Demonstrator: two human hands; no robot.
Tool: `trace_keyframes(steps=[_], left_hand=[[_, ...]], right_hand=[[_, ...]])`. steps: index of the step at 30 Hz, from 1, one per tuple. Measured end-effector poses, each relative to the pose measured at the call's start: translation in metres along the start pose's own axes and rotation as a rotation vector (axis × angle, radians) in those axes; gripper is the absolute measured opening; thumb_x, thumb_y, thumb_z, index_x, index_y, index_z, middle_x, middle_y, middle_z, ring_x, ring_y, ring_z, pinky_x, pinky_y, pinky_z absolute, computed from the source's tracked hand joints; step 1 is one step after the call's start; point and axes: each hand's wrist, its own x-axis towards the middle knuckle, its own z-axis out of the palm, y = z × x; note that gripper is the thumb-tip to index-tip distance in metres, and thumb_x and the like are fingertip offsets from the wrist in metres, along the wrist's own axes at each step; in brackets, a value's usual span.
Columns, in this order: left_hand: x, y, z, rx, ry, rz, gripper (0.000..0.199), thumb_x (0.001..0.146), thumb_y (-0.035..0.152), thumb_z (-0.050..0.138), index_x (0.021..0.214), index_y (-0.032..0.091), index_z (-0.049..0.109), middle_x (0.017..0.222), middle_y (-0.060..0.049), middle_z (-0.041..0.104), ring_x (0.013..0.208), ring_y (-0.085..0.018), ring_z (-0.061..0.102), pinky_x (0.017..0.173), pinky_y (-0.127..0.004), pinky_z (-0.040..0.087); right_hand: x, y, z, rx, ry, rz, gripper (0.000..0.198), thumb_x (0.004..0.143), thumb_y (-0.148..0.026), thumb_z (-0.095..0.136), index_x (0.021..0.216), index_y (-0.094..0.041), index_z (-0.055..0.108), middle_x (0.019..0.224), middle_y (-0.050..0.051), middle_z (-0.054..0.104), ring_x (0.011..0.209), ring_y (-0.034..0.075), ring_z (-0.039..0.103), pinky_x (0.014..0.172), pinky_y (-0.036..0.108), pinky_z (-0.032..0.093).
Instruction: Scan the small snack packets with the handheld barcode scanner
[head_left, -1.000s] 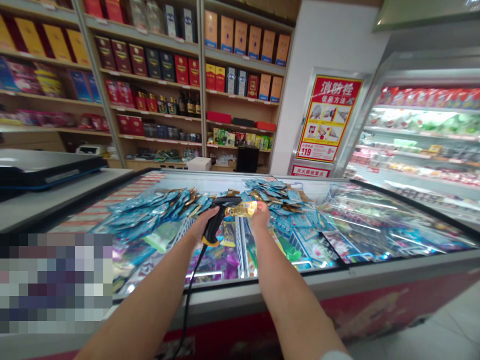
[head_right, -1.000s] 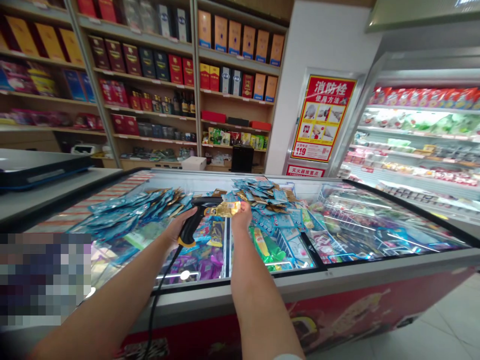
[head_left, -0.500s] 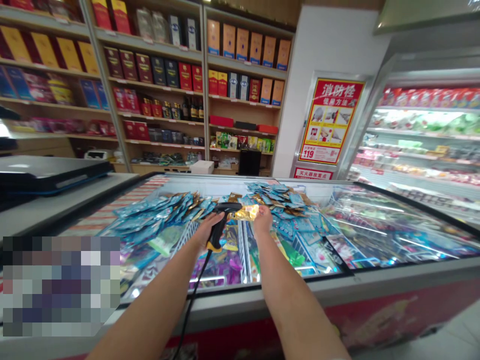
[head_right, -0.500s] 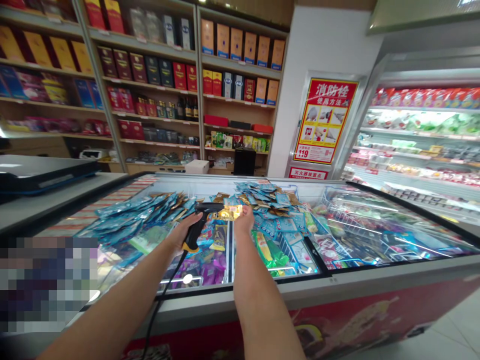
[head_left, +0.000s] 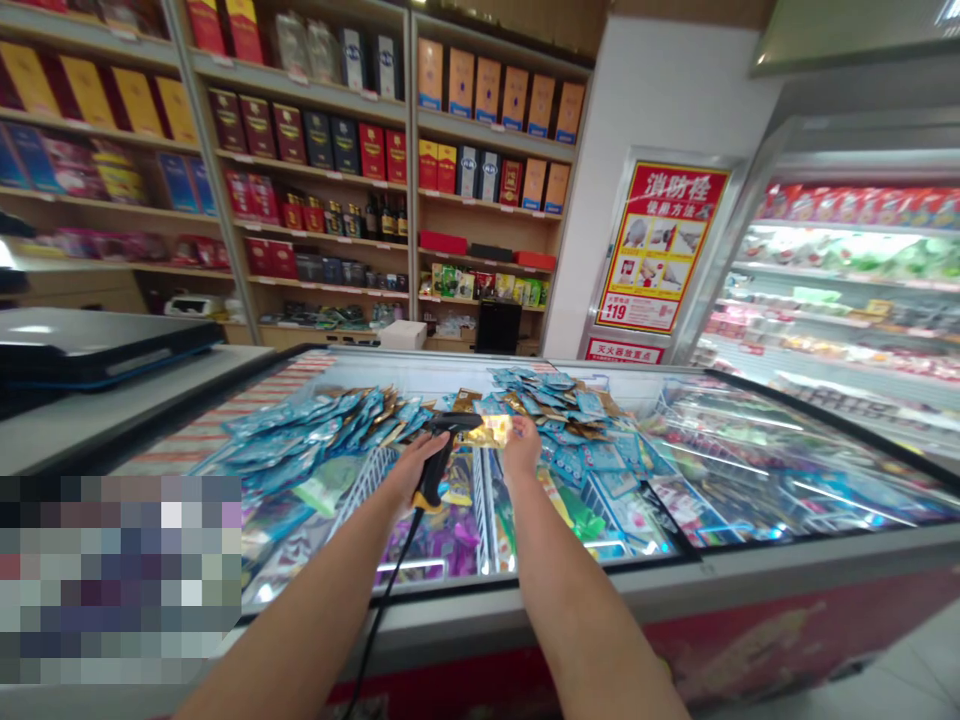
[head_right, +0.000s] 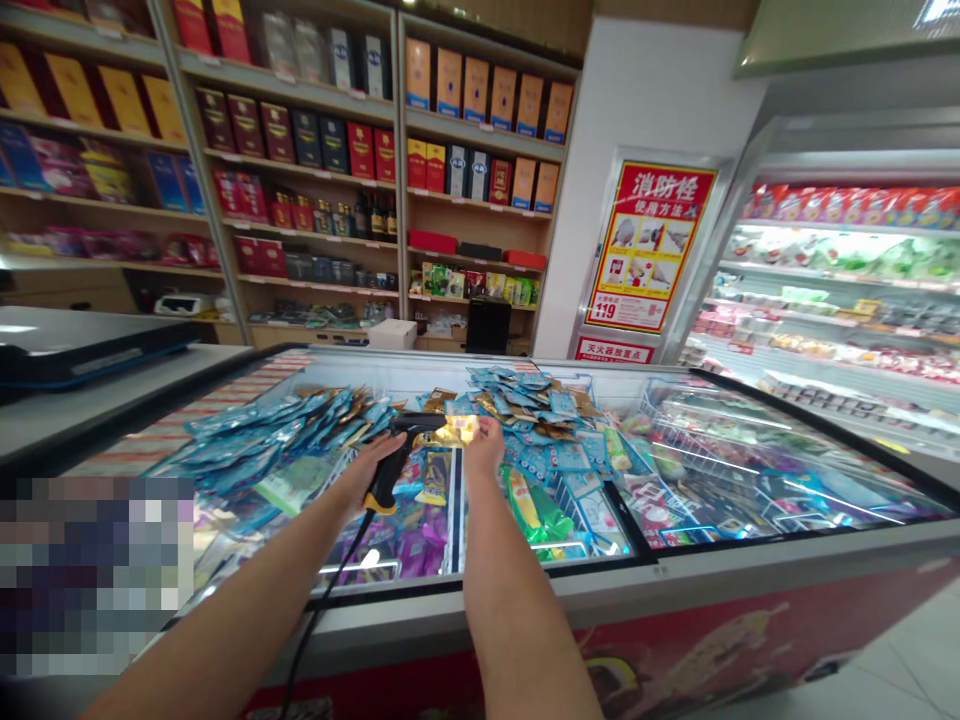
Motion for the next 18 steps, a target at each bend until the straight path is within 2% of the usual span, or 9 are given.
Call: trace_keyframes(steps=[4, 11, 15, 18], left_hand=[[-0.007, 0.003, 0.003, 0.018, -0.003, -0.004, 0.034, 0.066, 0.041, 0.072, 0.085, 0.014, 0.064, 0.076, -0.005, 0.068, 0.054, -0.011, 0.059, 0.046, -0.02, 0.045], [-0.01, 0.005, 0.008, 0.024, 0.057, -0.008, 0.029, 0.066, 0.037, 0.072, 0.083, 0.016, 0.064, 0.07, -0.002, 0.066, 0.053, -0.01, 0.057, 0.045, -0.019, 0.044], [-0.017, 0.01, 0.012, 0.002, 0.061, -0.066, 0.027, 0.071, 0.038, 0.068, 0.083, 0.014, 0.064, 0.072, -0.004, 0.066, 0.059, -0.012, 0.06, 0.048, -0.019, 0.047], [-0.037, 0.011, 0.014, -0.013, 0.11, -0.106, 0.029, 0.071, 0.039, 0.069, 0.087, 0.016, 0.064, 0.073, -0.004, 0.066, 0.062, -0.012, 0.062, 0.05, -0.019, 0.048]], right_hand=[[-0.003, 0.0, 0.0, -0.04, 0.012, -0.003, 0.026, 0.069, -0.012, 0.046, 0.091, -0.015, 0.059, 0.083, 0.005, 0.065, 0.075, 0.016, 0.06, 0.07, 0.026, 0.045], [-0.01, 0.001, 0.001, -0.065, -0.076, -0.015, 0.028, 0.071, -0.013, 0.046, 0.095, -0.017, 0.06, 0.089, 0.005, 0.065, 0.078, 0.016, 0.06, 0.072, 0.027, 0.045], [-0.007, 0.0, 0.0, -0.009, 0.0, 0.016, 0.028, 0.073, -0.013, 0.045, 0.098, -0.015, 0.059, 0.092, 0.008, 0.064, 0.081, 0.017, 0.061, 0.076, 0.028, 0.045], [-0.004, -0.001, 0.0, -0.008, 0.065, 0.055, 0.029, 0.073, -0.012, 0.045, 0.1, -0.015, 0.058, 0.092, 0.008, 0.064, 0.082, 0.017, 0.061, 0.077, 0.029, 0.046]])
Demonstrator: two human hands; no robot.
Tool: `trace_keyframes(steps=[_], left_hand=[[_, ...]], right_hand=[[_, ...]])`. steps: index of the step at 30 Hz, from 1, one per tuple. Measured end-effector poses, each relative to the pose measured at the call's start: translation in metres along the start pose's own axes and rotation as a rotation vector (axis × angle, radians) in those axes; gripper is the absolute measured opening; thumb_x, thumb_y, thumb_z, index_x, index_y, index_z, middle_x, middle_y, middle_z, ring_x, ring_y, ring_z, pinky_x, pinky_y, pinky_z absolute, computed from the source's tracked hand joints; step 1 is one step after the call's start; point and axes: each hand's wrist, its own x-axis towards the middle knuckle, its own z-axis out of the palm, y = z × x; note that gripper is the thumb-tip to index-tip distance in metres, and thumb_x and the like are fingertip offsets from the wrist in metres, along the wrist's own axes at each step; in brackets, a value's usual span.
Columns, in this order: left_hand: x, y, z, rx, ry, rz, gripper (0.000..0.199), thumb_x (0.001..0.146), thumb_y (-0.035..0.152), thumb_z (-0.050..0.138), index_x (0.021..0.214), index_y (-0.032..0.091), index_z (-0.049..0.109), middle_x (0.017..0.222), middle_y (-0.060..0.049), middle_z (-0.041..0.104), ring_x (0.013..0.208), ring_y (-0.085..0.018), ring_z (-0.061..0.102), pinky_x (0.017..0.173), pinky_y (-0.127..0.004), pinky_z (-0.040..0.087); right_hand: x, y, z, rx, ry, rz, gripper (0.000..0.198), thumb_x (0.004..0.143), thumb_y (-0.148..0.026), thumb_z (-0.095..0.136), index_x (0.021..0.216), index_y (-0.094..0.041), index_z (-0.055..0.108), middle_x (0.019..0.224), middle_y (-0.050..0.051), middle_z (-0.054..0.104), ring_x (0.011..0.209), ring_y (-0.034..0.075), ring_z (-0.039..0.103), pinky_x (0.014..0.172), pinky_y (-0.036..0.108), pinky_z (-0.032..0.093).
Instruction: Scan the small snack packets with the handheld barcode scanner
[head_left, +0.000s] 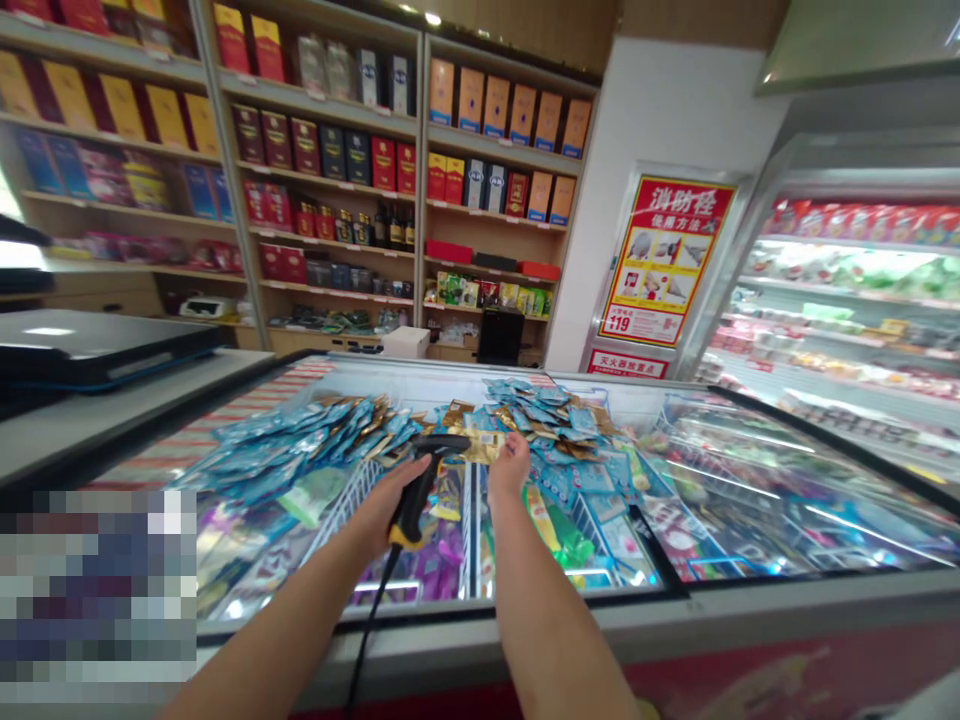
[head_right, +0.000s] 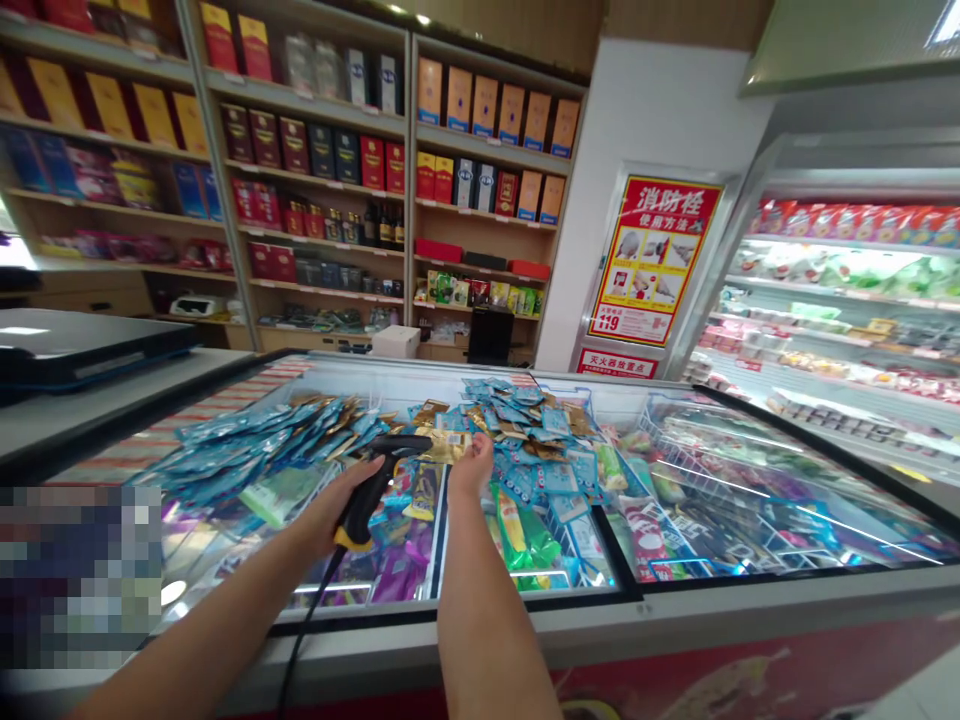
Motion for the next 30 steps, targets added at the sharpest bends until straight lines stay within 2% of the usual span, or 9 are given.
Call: trace_keyframes(steps=[5, 9, 12, 16, 25, 30], left_hand=[[-0.033, -0.01, -0.004, 0.004, 0.08, 0.012, 0.035, 0.065, 0.038, 0.074, 0.092, 0.019, 0.062, 0.072, -0.002, 0.066, 0.057, -0.012, 0.061, 0.049, -0.019, 0.047], [-0.046, -0.019, -0.001, 0.004, 0.106, 0.105, 0.039, 0.064, 0.038, 0.075, 0.095, 0.02, 0.062, 0.072, -0.002, 0.066, 0.059, -0.013, 0.061, 0.051, -0.021, 0.049], [-0.054, -0.026, 0.002, 0.02, 0.071, 0.161, 0.038, 0.063, 0.039, 0.074, 0.093, 0.019, 0.061, 0.068, 0.0, 0.063, 0.055, -0.011, 0.058, 0.05, -0.02, 0.046], [-0.065, -0.033, 0.004, 0.039, 0.036, 0.147, 0.043, 0.062, 0.039, 0.076, 0.096, 0.019, 0.061, 0.067, 0.001, 0.061, 0.053, -0.01, 0.056, 0.047, -0.019, 0.043], [-0.064, -0.038, -0.002, -0.033, 0.082, 0.157, 0.04, 0.064, 0.042, 0.074, 0.093, 0.019, 0.06, 0.068, 0.001, 0.062, 0.052, -0.01, 0.056, 0.05, -0.021, 0.046], [-0.067, -0.036, -0.001, -0.053, 0.104, 0.163, 0.039, 0.062, 0.042, 0.074, 0.092, 0.019, 0.06, 0.066, 0.002, 0.062, 0.051, -0.011, 0.057, 0.046, -0.02, 0.044]], right_hand=[[0.002, 0.001, 0.003, 0.008, -0.04, 0.036, 0.034, 0.071, -0.009, 0.042, 0.101, -0.016, 0.057, 0.096, 0.008, 0.065, 0.084, 0.017, 0.061, 0.077, 0.027, 0.046], [0.0, 0.001, 0.003, 0.018, -0.089, 0.007, 0.033, 0.071, -0.01, 0.041, 0.099, -0.017, 0.056, 0.095, 0.007, 0.065, 0.085, 0.017, 0.061, 0.078, 0.027, 0.046], [-0.002, 0.001, 0.0, 0.031, -0.095, -0.018, 0.032, 0.071, -0.011, 0.041, 0.098, -0.018, 0.056, 0.094, 0.007, 0.064, 0.086, 0.017, 0.061, 0.078, 0.027, 0.046], [-0.005, -0.001, -0.002, 0.053, -0.101, -0.014, 0.031, 0.071, -0.012, 0.041, 0.098, -0.017, 0.055, 0.094, 0.007, 0.064, 0.087, 0.017, 0.061, 0.079, 0.027, 0.046], [-0.005, 0.0, -0.004, 0.046, -0.097, -0.016, 0.032, 0.069, -0.017, 0.045, 0.097, -0.016, 0.059, 0.09, 0.006, 0.064, 0.08, 0.017, 0.06, 0.074, 0.028, 0.046], [-0.003, -0.003, -0.004, 0.156, -0.057, 0.026, 0.029, 0.068, -0.019, 0.048, 0.095, -0.015, 0.058, 0.088, 0.006, 0.064, 0.079, 0.016, 0.06, 0.074, 0.027, 0.046]])
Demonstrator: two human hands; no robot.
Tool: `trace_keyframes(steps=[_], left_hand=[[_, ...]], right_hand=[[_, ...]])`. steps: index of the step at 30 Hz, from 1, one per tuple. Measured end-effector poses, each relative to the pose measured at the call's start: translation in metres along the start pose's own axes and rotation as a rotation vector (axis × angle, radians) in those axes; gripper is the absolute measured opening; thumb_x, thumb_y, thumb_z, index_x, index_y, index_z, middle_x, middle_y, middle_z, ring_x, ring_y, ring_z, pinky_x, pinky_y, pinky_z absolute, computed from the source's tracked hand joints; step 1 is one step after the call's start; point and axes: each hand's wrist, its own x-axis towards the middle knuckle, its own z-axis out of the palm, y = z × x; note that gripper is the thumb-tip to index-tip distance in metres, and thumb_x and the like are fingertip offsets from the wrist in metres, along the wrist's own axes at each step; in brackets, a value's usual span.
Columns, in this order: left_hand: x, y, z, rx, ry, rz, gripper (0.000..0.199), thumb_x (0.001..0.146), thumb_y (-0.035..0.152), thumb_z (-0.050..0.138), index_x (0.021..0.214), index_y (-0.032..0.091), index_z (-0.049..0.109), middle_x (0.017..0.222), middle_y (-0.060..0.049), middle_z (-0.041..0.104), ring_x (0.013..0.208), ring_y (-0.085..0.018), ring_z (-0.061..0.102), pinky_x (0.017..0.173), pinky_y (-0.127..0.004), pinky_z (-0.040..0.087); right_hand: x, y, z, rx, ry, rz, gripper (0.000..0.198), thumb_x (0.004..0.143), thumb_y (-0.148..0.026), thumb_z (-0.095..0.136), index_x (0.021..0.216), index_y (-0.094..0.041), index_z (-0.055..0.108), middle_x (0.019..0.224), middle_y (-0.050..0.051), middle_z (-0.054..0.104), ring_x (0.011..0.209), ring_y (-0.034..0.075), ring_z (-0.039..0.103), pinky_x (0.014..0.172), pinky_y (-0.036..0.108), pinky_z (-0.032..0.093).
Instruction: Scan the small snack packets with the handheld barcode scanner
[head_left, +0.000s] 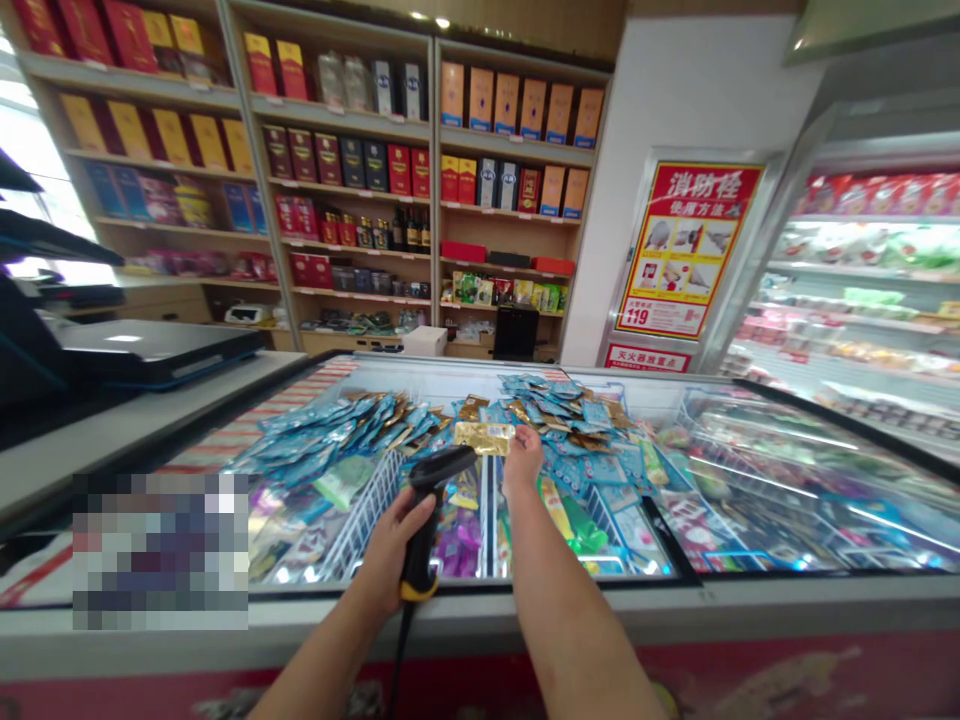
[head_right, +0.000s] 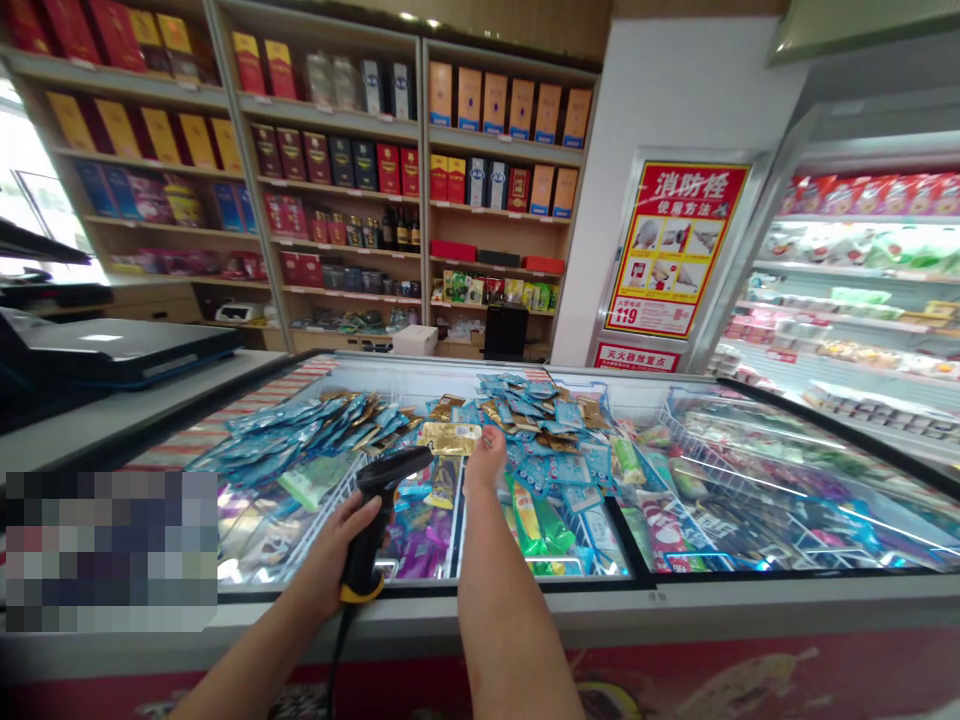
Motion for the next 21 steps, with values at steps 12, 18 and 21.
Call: trace_keyframes(steps=[12, 18, 21], left_hand=[[0.004, -0.006, 0.001, -0.045, 0.017, -0.014, 0.041, 0.062, 0.039, 0.075, 0.095, 0.019, 0.061, 0.068, 0.0, 0.064, 0.051, -0.011, 0.058, 0.047, -0.02, 0.047], [0.01, -0.007, 0.002, -0.052, 0.11, -0.075, 0.039, 0.063, 0.045, 0.073, 0.088, 0.018, 0.061, 0.062, 0.001, 0.062, 0.047, -0.01, 0.057, 0.041, -0.019, 0.043], [0.012, -0.006, 0.0, -0.121, 0.155, -0.084, 0.037, 0.065, 0.044, 0.071, 0.09, 0.019, 0.06, 0.062, 0.002, 0.062, 0.048, -0.01, 0.057, 0.039, -0.018, 0.042]], right_hand=[[-0.011, 0.005, 0.01, -0.125, -0.069, 0.029, 0.026, 0.065, -0.018, 0.052, 0.091, -0.017, 0.059, 0.08, 0.003, 0.065, 0.07, 0.016, 0.06, 0.065, 0.026, 0.047], [-0.031, -0.005, 0.023, -0.396, -0.292, -0.129, 0.017, 0.065, -0.014, 0.053, 0.078, -0.021, 0.062, 0.069, 0.001, 0.063, 0.067, 0.018, 0.059, 0.066, 0.029, 0.045], [-0.036, 0.0, 0.04, -0.319, -0.307, -0.049, 0.015, 0.065, -0.015, 0.055, 0.078, -0.02, 0.062, 0.069, 0.0, 0.063, 0.063, 0.017, 0.059, 0.062, 0.028, 0.046]])
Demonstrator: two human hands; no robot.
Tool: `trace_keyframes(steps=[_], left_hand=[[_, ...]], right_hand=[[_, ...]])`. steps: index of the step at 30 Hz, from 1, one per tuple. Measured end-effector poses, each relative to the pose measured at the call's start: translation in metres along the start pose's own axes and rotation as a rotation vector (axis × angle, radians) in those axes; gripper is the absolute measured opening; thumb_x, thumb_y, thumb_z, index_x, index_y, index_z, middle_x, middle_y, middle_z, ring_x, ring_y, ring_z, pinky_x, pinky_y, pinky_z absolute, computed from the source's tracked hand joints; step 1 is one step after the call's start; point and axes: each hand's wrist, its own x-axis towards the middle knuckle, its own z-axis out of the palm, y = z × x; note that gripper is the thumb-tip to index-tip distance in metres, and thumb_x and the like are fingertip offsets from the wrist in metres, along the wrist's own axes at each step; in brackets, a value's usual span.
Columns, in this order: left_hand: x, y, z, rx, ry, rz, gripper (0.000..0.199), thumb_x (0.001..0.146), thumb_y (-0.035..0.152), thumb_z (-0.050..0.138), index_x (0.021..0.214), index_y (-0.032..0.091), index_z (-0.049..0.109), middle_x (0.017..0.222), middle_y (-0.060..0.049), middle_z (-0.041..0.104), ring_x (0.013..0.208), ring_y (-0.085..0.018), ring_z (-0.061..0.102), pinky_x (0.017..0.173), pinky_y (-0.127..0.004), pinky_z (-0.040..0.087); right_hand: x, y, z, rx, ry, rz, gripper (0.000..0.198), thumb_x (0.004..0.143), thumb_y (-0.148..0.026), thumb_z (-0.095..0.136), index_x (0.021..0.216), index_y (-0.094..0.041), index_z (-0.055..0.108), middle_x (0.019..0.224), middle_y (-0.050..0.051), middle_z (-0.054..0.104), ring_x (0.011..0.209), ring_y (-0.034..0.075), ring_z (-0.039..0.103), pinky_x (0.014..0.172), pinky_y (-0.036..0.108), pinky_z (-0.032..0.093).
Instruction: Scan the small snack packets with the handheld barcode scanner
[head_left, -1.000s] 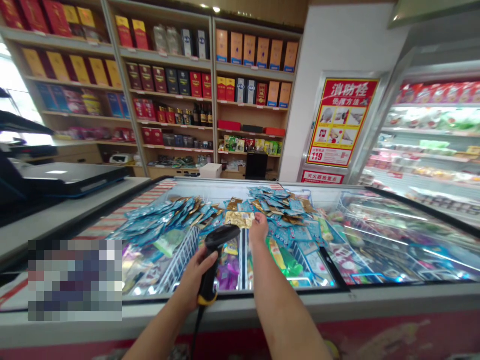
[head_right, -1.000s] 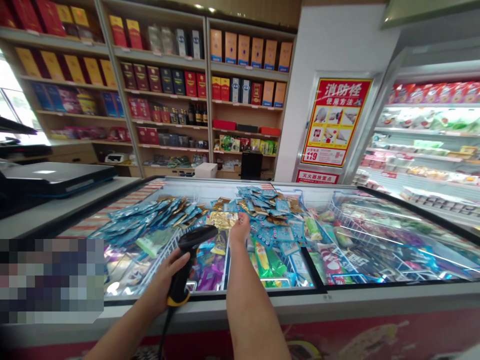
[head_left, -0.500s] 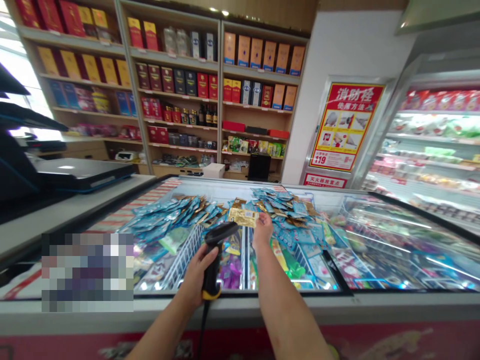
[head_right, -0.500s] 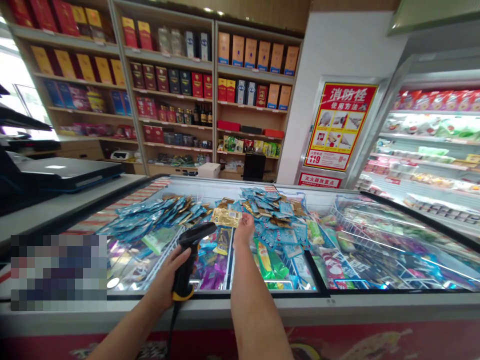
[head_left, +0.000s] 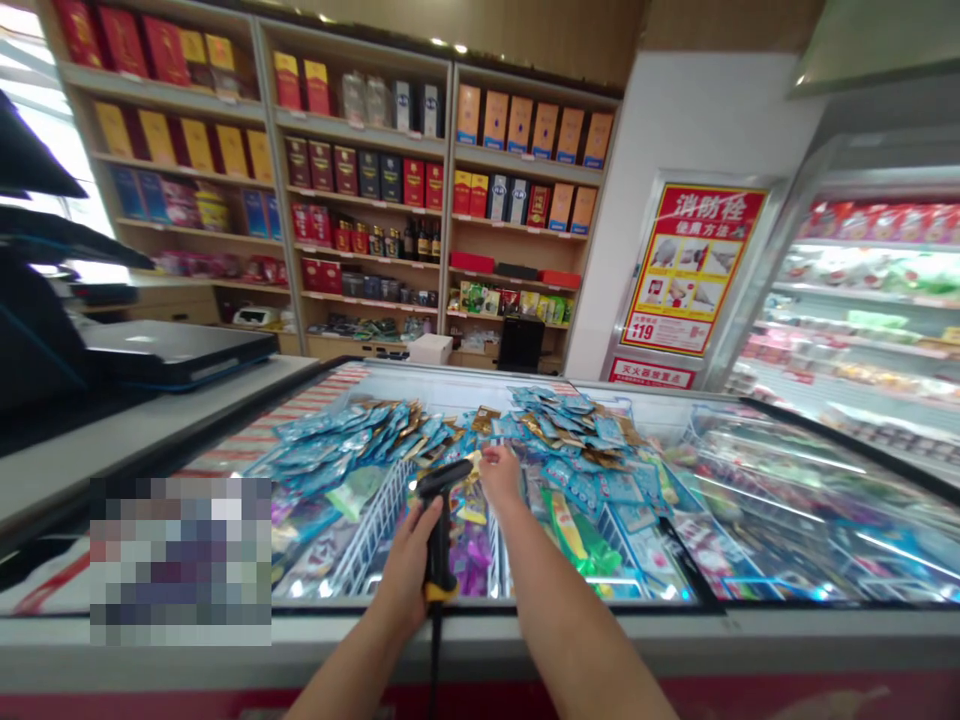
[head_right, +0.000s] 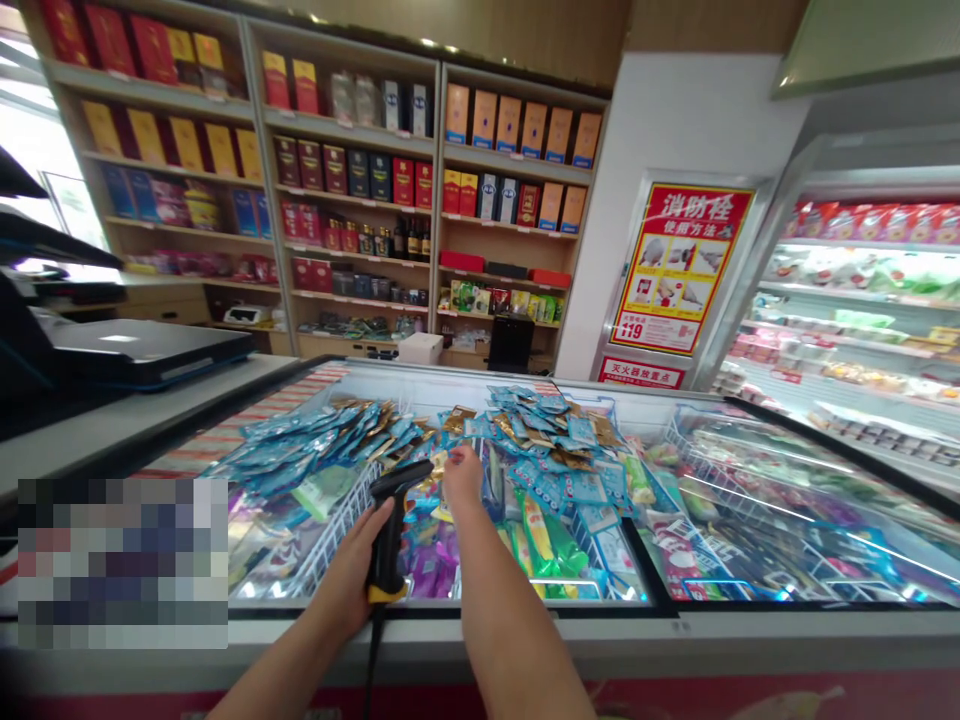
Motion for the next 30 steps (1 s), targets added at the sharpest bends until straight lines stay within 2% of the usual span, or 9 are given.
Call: trace_keyframes(steps=[3, 5, 9, 12, 14, 16, 20, 26, 30], left_hand=[[-0.001, 0.003, -0.001, -0.065, 0.041, -0.028, 0.037, 0.069, 0.042, 0.069, 0.097, 0.022, 0.057, 0.062, 0.003, 0.06, 0.049, -0.011, 0.058, 0.038, -0.019, 0.042], [-0.003, 0.005, -0.001, -0.095, 0.061, -0.042, 0.038, 0.07, 0.042, 0.069, 0.1, 0.023, 0.056, 0.064, 0.004, 0.06, 0.05, -0.012, 0.058, 0.037, -0.02, 0.042], [-0.002, 0.006, -0.003, -0.141, 0.068, -0.075, 0.04, 0.071, 0.046, 0.066, 0.103, 0.023, 0.057, 0.07, 0.002, 0.061, 0.051, -0.012, 0.058, 0.038, -0.021, 0.041], [0.0, 0.005, -0.005, -0.183, 0.093, -0.117, 0.043, 0.071, 0.048, 0.067, 0.106, 0.025, 0.055, 0.07, 0.002, 0.06, 0.05, -0.012, 0.057, 0.039, -0.022, 0.042], [0.001, 0.004, -0.006, -0.204, 0.089, -0.139, 0.046, 0.069, 0.048, 0.068, 0.108, 0.026, 0.055, 0.07, 0.002, 0.06, 0.049, -0.012, 0.056, 0.04, -0.023, 0.042], [0.001, 0.002, -0.007, -0.223, 0.076, -0.152, 0.049, 0.068, 0.048, 0.07, 0.109, 0.028, 0.054, 0.068, 0.002, 0.06, 0.048, -0.012, 0.056, 0.04, -0.023, 0.042], [0.0, 0.001, -0.007, -0.246, 0.087, -0.162, 0.048, 0.067, 0.047, 0.071, 0.109, 0.029, 0.054, 0.066, 0.003, 0.059, 0.047, -0.012, 0.056, 0.039, -0.022, 0.041], [0.0, 0.003, -0.006, -0.216, 0.094, -0.108, 0.038, 0.07, 0.042, 0.07, 0.101, 0.025, 0.057, 0.066, 0.002, 0.061, 0.051, -0.012, 0.058, 0.04, -0.02, 0.041], [0.002, 0.002, -0.005, -0.255, 0.022, -0.072, 0.035, 0.073, 0.033, 0.069, 0.104, 0.021, 0.06, 0.076, -0.002, 0.067, 0.062, -0.014, 0.065, 0.052, -0.022, 0.05]], right_hand=[[0.005, 0.001, 0.019, 0.172, -0.066, 0.118, 0.017, 0.068, -0.023, 0.057, 0.084, -0.018, 0.062, 0.072, 0.0, 0.063, 0.058, 0.015, 0.059, 0.054, 0.026, 0.045], [0.01, -0.001, 0.025, 0.129, -0.129, 0.065, 0.014, 0.073, -0.029, 0.057, 0.08, -0.018, 0.062, 0.069, 0.0, 0.063, 0.06, 0.016, 0.059, 0.056, 0.027, 0.045], [0.028, -0.018, 0.022, -0.309, -0.129, -0.222, 0.027, 0.087, -0.031, 0.045, 0.075, -0.018, 0.064, 0.073, 0.006, 0.064, 0.074, 0.02, 0.059, 0.071, 0.031, 0.043], [0.048, -0.032, 0.017, -0.62, -0.098, -0.378, 0.024, 0.087, -0.021, 0.043, 0.093, -0.02, 0.066, 0.097, 0.01, 0.064, 0.095, 0.022, 0.054, 0.085, 0.034, 0.038], [0.06, -0.037, 0.019, -0.778, -0.162, -0.408, 0.028, 0.085, -0.021, 0.048, 0.108, -0.023, 0.063, 0.113, 0.011, 0.06, 0.109, 0.025, 0.048, 0.093, 0.04, 0.032], [0.07, -0.038, 0.024, -0.884, -0.29, -0.364, 0.035, 0.084, -0.026, 0.053, 0.118, -0.028, 0.058, 0.127, 0.01, 0.053, 0.118, 0.03, 0.04, 0.097, 0.05, 0.026], [0.077, -0.036, 0.031, -0.996, -0.502, -0.209, 0.035, 0.087, -0.034, 0.048, 0.121, -0.035, 0.056, 0.141, 0.009, 0.04, 0.125, 0.037, 0.034, 0.094, 0.066, 0.02], [0.062, -0.039, 0.007, -1.149, -0.561, -0.172, 0.042, 0.089, -0.035, 0.038, 0.13, -0.034, 0.048, 0.146, 0.01, 0.034, 0.127, 0.038, 0.033, 0.095, 0.067, 0.023], [0.037, -0.041, -0.025, -1.195, -0.575, -0.197, 0.045, 0.091, -0.037, 0.032, 0.134, -0.036, 0.044, 0.149, 0.008, 0.029, 0.128, 0.039, 0.032, 0.095, 0.067, 0.023]])
